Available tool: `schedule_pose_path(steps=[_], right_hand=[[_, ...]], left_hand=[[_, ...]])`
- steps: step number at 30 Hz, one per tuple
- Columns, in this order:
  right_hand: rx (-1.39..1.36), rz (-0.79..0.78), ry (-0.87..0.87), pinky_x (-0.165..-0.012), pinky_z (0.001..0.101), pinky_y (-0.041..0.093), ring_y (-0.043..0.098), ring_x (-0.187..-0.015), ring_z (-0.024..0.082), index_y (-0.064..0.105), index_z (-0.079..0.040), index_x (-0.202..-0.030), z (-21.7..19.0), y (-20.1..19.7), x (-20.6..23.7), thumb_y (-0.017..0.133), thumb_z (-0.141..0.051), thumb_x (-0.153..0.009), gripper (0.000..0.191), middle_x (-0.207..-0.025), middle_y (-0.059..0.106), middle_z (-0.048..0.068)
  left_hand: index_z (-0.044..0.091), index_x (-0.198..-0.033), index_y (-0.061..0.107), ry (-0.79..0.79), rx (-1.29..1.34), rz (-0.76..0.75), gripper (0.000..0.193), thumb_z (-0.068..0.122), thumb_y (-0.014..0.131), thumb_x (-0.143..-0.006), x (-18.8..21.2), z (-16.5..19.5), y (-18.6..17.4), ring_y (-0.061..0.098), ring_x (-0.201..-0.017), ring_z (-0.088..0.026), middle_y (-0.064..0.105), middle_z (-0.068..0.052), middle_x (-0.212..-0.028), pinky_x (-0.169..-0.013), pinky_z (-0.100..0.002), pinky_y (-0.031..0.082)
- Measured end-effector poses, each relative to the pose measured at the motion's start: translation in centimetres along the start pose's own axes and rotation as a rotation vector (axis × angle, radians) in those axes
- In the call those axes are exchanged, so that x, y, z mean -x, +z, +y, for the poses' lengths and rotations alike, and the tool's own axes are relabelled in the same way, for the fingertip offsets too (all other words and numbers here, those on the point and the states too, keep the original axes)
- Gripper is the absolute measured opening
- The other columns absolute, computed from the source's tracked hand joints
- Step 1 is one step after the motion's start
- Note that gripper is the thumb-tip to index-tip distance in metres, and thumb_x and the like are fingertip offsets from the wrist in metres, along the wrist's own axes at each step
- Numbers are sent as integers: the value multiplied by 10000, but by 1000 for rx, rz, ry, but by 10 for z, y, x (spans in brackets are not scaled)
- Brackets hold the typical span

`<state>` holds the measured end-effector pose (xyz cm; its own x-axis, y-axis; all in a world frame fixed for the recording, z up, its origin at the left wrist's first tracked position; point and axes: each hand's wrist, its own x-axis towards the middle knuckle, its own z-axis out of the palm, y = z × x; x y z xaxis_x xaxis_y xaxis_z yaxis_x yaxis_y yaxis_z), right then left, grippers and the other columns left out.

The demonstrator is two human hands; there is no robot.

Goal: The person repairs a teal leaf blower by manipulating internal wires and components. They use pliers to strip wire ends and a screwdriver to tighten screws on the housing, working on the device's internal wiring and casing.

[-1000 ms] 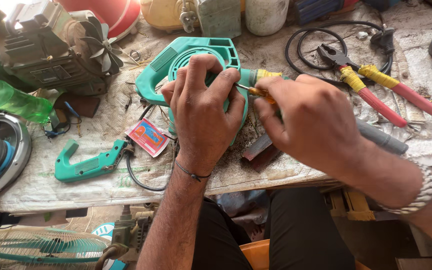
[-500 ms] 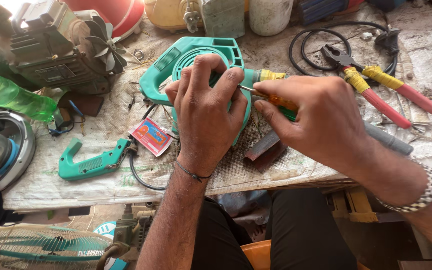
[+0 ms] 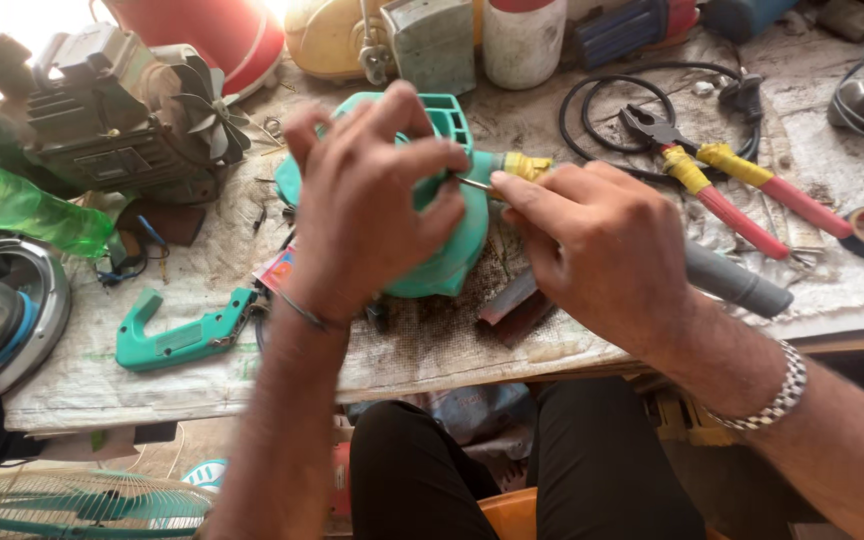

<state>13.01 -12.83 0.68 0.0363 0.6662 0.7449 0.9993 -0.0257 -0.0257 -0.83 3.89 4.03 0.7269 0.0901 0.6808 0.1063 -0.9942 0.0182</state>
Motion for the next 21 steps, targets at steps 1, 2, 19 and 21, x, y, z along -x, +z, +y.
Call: schedule_pose_path(steps=[1,2,19,21], right_hand=[[-11,-14,12,-567,358,515,641,-699,202,792,-61,-1178,-1,1,-1,767,-85,-936,245,-814,694,53],[-25,-21,10,-572,359,522,642,-704,206,785,-44,-1161,-3,2,-3,769,-93,-935,231,-814,689,64],[4,-39,-234,-621,347,569,702,-763,227,777,-31,-1132,1,-15,-16,770,-68,-869,266,-894,727,88],[86,-66,-294,-608,344,568,695,-727,210,782,-22,-1136,3,-17,-16,773,-66,-849,290,-892,735,75]], left_hand=[[195,-862,744,74,14,44,122,201,817,-764,-3,-4,-3,616,-1018,-257,581,-30,-984,-915,-525,338],[181,-852,720,151,25,86,143,189,800,-734,-6,-8,-5,609,-1084,-288,577,-44,-999,-941,-555,318],[147,-901,654,4,155,-20,157,204,739,-783,13,-14,-1,632,-1167,-251,662,10,-1013,-978,-457,471],[152,-890,662,-7,141,-5,152,209,747,-777,13,-11,-1,635,-1155,-248,662,17,-989,-967,-461,467]])
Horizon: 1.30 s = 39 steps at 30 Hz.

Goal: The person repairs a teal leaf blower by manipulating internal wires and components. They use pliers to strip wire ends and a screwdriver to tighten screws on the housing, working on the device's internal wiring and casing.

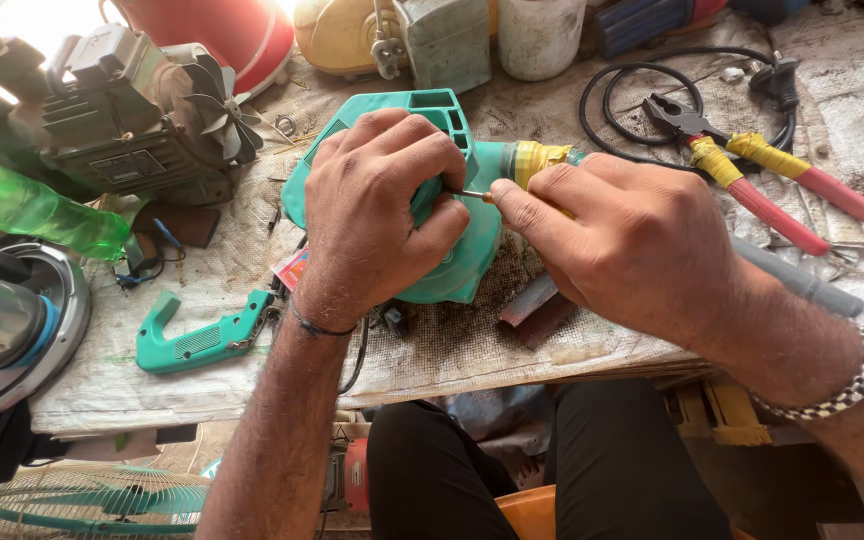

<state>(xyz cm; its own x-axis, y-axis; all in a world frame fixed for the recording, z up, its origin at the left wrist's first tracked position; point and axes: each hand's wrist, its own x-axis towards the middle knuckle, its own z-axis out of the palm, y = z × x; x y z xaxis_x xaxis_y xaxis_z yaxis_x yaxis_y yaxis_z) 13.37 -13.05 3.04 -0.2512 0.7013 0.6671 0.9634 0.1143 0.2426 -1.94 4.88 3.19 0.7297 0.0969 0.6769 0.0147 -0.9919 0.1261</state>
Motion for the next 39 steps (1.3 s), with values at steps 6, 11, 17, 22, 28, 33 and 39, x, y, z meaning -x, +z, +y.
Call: schedule_pose_path(steps=[6,11,17,22,28,33,39], right_hand=[[-59,-115,6,-491,343,524,682,-584,196,790,-37,-1053,12,-2,-5,777,-121,-868,204,-767,730,68],[-422,-340,440,-488,329,532,666,-502,161,795,-107,-1029,19,1,-9,754,-200,-932,141,-682,745,71],[-336,-117,152,-564,321,566,716,-652,181,744,-6,-1051,15,5,2,754,-174,-897,228,-846,753,114],[178,-173,-70,-476,304,512,670,-556,130,788,-59,-1177,16,10,16,752,-184,-995,224,-743,714,32],[-1357,-399,1044,-446,278,349,495,-582,155,829,18,-1112,32,24,6,715,-166,-1011,239,-768,683,112],[-658,-89,340,-640,307,543,679,-743,192,714,-24,-1037,18,15,14,736,-125,-889,180,-866,714,86],[51,-119,3,-506,334,472,613,-566,150,793,-81,-1180,16,12,20,724,-187,-955,258,-790,704,32]], left_hand=[[160,-872,673,23,-6,27,130,194,743,-767,-1,6,2,631,-1158,-241,666,20,-1008,-975,-448,468],[150,-826,672,18,-28,1,124,188,754,-741,-7,8,4,640,-1100,-244,669,14,-954,-930,-437,470],[137,-819,673,20,-21,0,154,189,758,-701,-9,11,4,643,-1087,-248,683,12,-949,-927,-430,474],[138,-814,678,21,-12,-13,152,186,756,-693,-11,9,8,648,-1077,-247,694,6,-954,-921,-427,475],[141,-814,679,30,-16,-13,147,189,759,-701,-14,8,7,653,-1096,-244,696,5,-958,-917,-425,471],[142,-790,671,39,-32,-1,166,210,776,-680,-12,12,8,652,-1094,-243,695,8,-937,-940,-436,467],[143,-794,673,35,-30,-9,152,194,759,-679,-10,13,9,648,-1125,-248,701,7,-959,-949,-429,467]])
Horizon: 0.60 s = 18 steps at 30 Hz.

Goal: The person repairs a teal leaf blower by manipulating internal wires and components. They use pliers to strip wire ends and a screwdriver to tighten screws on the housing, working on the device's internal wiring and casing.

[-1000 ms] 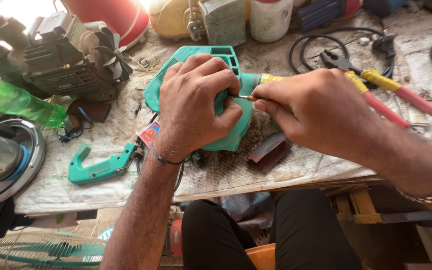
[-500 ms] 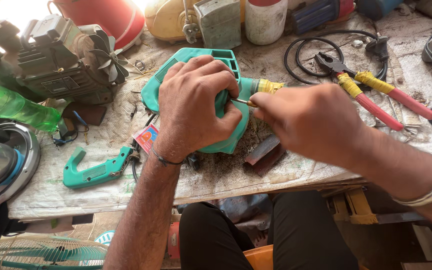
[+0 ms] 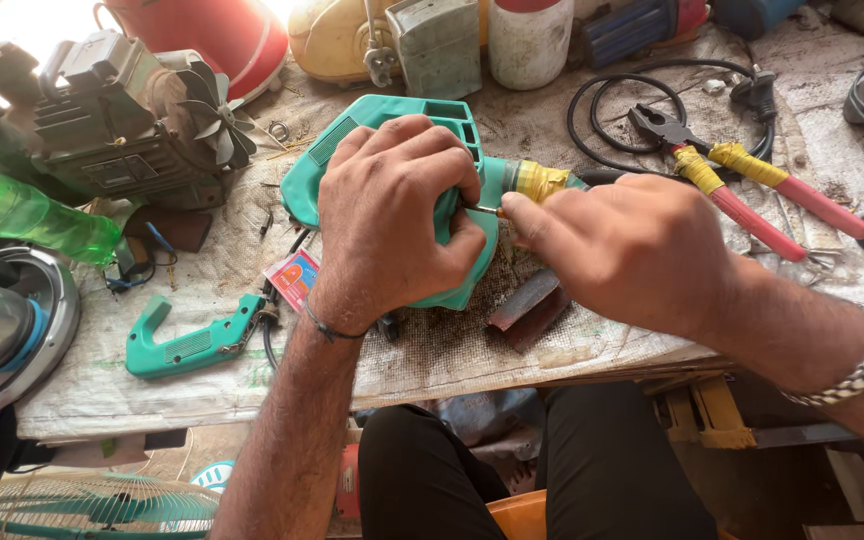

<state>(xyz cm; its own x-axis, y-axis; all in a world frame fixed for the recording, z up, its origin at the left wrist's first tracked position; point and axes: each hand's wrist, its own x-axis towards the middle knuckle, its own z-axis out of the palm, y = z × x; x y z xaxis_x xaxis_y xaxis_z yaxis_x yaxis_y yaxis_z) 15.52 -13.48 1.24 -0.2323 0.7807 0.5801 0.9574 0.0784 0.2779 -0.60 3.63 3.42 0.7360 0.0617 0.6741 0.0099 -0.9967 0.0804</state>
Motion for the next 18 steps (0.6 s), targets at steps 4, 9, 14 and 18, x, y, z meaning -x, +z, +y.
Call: schedule_pose_path(steps=[4,9,14,18], right_hand=[[-1048,-427,813,-456,341,412,528,-538,156,812,-60,-1008,18,8,-15,703,-228,-1051,204,-705,738,111],[-501,-103,211,-502,279,501,643,-600,124,747,-9,-1015,6,-2,-10,733,-144,-955,148,-769,714,74],[-40,-120,40,-526,319,491,652,-584,144,798,-53,-1086,-1,-15,-7,721,-142,-957,174,-732,718,54],[-1025,-397,783,-476,339,410,554,-544,159,829,-40,-1054,19,-1,-26,715,-237,-997,235,-726,730,103]], left_hand=[[143,-798,678,-13,1,-3,139,191,765,-701,-4,-1,-1,651,-1091,-243,692,6,-935,-927,-425,464],[135,-757,665,-60,-3,-36,141,191,760,-668,-4,1,0,656,-1041,-242,683,2,-892,-879,-421,465],[144,-797,680,-13,-12,10,141,195,757,-691,-4,-1,2,656,-1081,-244,695,9,-937,-921,-420,470],[146,-817,694,-59,5,-38,145,196,762,-700,-6,-1,2,661,-1064,-243,704,-2,-941,-915,-413,476]])
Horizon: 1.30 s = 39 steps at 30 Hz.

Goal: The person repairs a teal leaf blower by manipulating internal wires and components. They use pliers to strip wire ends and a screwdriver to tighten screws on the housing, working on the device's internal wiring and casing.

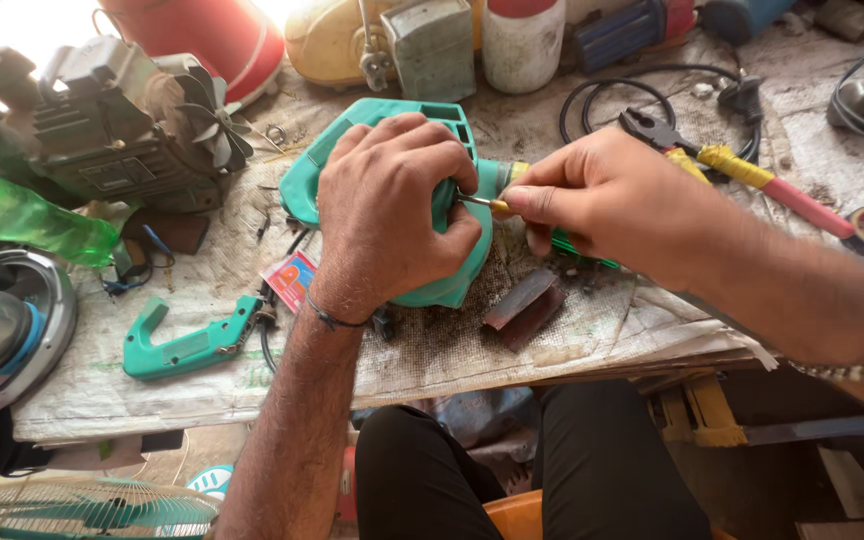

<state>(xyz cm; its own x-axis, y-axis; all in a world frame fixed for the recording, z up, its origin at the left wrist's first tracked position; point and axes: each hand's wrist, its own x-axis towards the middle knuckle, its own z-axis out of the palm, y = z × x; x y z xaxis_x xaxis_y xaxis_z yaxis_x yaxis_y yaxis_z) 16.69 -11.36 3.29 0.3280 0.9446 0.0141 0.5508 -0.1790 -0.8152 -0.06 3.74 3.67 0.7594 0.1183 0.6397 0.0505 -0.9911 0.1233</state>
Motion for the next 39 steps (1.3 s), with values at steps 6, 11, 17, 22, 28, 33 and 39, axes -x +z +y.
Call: schedule_pose_path(steps=[6,11,17,22,28,33,39], right_hand=[[473,228,-658,-614,346,539,689,-718,232,718,-20,-1012,10,4,12,752,-191,-890,213,-836,722,97],[1134,349,-837,-564,317,524,691,-647,156,769,-38,-1154,4,7,21,743,-150,-942,241,-886,773,88],[-144,-11,47,-499,342,460,598,-588,184,821,-38,-1059,-4,-3,-6,727,-177,-936,208,-796,773,112],[453,251,-672,-633,313,544,697,-702,196,762,-20,-1027,5,6,8,772,-160,-855,222,-846,732,90],[1062,362,-893,-515,334,484,638,-576,164,783,-7,-1145,12,5,13,770,-211,-931,296,-708,679,39],[137,43,-409,-556,280,520,630,-632,73,745,-34,-1109,16,0,-6,743,-194,-925,244,-796,752,40],[573,201,-776,-623,357,535,679,-733,210,730,15,-1067,14,1,6,756,-159,-910,235,-848,708,94]], left_hand=[[143,-974,681,25,-33,49,304,207,759,-687,0,0,1,662,-1094,-265,709,-22,-982,-936,-429,479],[154,-1122,647,1,16,23,414,169,724,-715,1,-1,2,672,-1074,-253,722,-1,-1006,-919,-429,483],[177,-1190,623,7,-16,1,499,163,708,-699,-4,-2,0,674,-1094,-249,728,30,-990,-898,-434,477],[171,-1221,616,23,-13,21,515,171,708,-715,-2,-2,-1,669,-1100,-251,719,26,-993,-914,-435,477],[149,-937,647,4,-13,-3,248,186,734,-708,-2,-3,3,664,-1049,-258,688,-4,-923,-879,-429,470],[143,-777,641,27,-34,9,145,203,749,-702,-5,-3,4,665,-1051,-255,673,-2,-865,-866,-430,465],[148,-796,644,29,-24,40,161,208,753,-693,-2,0,2,659,-1050,-256,679,-4,-900,-892,-423,471]])
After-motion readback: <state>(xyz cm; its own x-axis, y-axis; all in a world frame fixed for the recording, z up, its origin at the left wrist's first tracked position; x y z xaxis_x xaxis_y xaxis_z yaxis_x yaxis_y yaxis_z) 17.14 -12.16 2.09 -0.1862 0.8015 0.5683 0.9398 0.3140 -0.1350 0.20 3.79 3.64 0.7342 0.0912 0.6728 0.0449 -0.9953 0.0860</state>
